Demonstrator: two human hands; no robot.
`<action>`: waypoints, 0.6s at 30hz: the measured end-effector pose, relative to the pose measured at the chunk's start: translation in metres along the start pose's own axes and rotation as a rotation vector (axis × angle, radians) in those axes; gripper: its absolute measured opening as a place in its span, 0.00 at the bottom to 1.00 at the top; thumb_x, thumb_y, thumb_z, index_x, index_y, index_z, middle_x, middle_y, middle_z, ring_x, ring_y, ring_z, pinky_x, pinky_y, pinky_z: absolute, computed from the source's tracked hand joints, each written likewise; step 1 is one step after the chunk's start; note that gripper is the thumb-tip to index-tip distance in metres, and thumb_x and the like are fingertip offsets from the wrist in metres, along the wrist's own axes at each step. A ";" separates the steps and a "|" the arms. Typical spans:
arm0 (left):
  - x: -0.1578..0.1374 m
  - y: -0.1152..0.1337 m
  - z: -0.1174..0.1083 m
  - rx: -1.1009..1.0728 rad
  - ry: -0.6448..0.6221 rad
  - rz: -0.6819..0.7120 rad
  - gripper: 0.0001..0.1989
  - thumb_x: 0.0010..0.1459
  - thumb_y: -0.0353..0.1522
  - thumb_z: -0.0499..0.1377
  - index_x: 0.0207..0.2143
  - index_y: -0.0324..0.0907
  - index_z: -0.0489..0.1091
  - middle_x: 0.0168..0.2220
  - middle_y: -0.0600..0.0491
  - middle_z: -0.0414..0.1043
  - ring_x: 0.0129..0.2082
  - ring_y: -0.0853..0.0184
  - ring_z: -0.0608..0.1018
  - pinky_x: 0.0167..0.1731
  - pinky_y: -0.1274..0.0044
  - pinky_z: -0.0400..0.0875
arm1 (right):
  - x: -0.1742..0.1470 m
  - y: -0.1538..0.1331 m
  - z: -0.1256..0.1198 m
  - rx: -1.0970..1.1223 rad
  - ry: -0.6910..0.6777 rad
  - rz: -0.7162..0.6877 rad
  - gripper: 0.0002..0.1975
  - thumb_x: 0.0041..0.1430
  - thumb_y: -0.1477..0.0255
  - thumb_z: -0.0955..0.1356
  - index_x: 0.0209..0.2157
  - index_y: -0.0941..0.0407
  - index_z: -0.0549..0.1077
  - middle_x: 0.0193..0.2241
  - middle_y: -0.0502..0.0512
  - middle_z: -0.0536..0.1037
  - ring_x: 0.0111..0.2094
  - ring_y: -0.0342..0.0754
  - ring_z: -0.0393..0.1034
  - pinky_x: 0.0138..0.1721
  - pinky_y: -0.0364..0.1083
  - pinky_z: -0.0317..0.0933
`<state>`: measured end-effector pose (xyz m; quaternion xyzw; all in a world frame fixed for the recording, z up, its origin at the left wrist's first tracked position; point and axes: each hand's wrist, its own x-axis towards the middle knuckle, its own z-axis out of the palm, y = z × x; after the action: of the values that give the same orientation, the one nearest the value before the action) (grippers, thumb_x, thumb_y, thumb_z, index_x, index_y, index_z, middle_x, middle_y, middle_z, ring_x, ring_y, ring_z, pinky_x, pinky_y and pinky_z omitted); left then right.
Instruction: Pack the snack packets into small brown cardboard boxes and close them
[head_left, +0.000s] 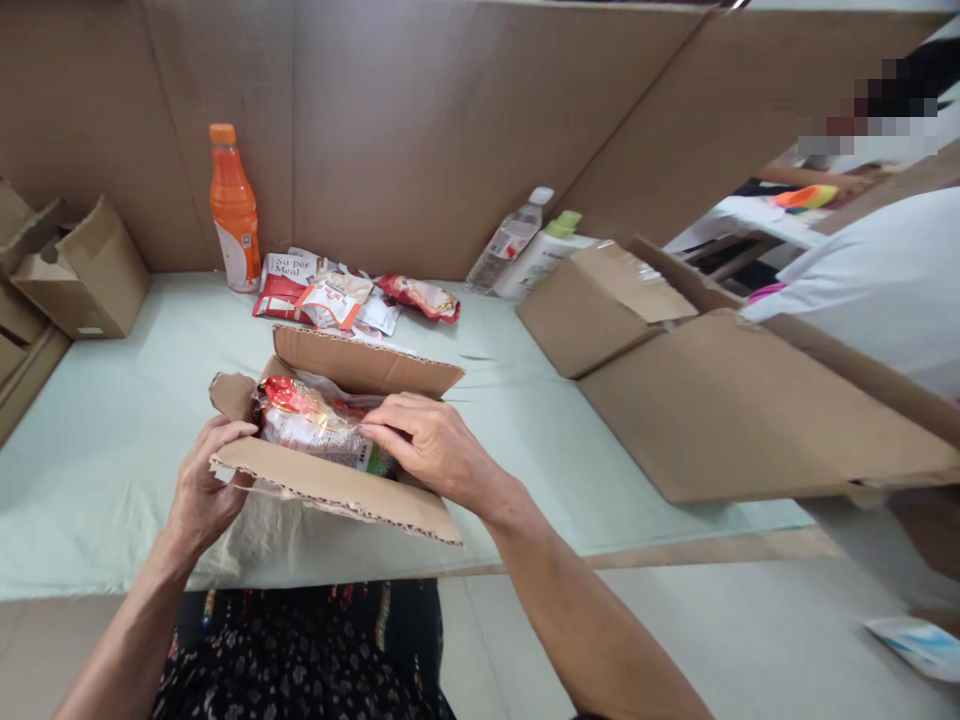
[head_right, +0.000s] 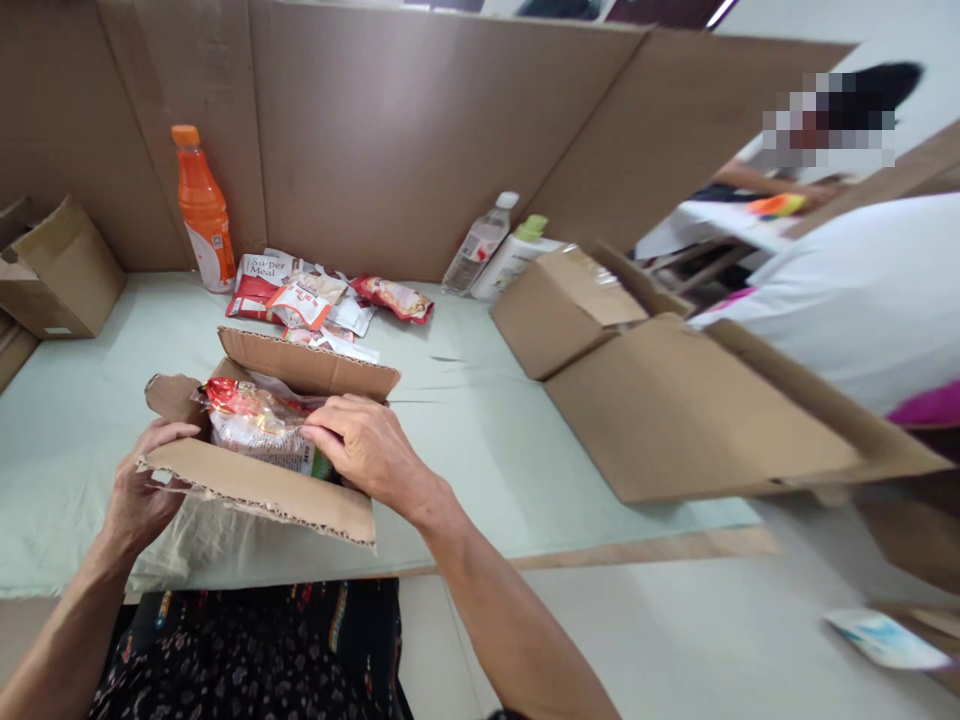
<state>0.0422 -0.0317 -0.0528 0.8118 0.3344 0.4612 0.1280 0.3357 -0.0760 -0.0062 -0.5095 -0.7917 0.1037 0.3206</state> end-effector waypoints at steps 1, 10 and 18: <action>0.000 0.000 0.000 0.001 0.002 0.001 0.15 0.60 0.27 0.59 0.50 0.45 0.71 0.45 0.50 0.78 0.49 0.62 0.78 0.49 0.73 0.74 | 0.000 0.000 0.000 0.003 0.016 -0.007 0.15 0.73 0.68 0.65 0.34 0.55 0.80 0.32 0.55 0.82 0.35 0.49 0.74 0.38 0.47 0.64; -0.002 -0.005 0.003 -0.001 0.020 0.013 0.14 0.61 0.30 0.60 0.50 0.46 0.71 0.45 0.50 0.78 0.50 0.61 0.78 0.50 0.70 0.74 | -0.009 -0.002 0.003 0.090 0.179 -0.038 0.12 0.72 0.70 0.66 0.36 0.56 0.79 0.33 0.55 0.82 0.34 0.48 0.75 0.39 0.47 0.67; -0.003 -0.008 0.005 0.004 0.032 0.026 0.15 0.60 0.29 0.60 0.50 0.45 0.71 0.46 0.49 0.78 0.51 0.59 0.78 0.50 0.69 0.75 | -0.009 -0.004 0.004 0.112 0.166 -0.001 0.11 0.71 0.71 0.66 0.35 0.55 0.79 0.33 0.54 0.82 0.35 0.48 0.76 0.38 0.47 0.67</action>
<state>0.0420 -0.0277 -0.0619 0.8089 0.3269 0.4750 0.1150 0.3330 -0.0849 -0.0108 -0.4971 -0.7557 0.1047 0.4133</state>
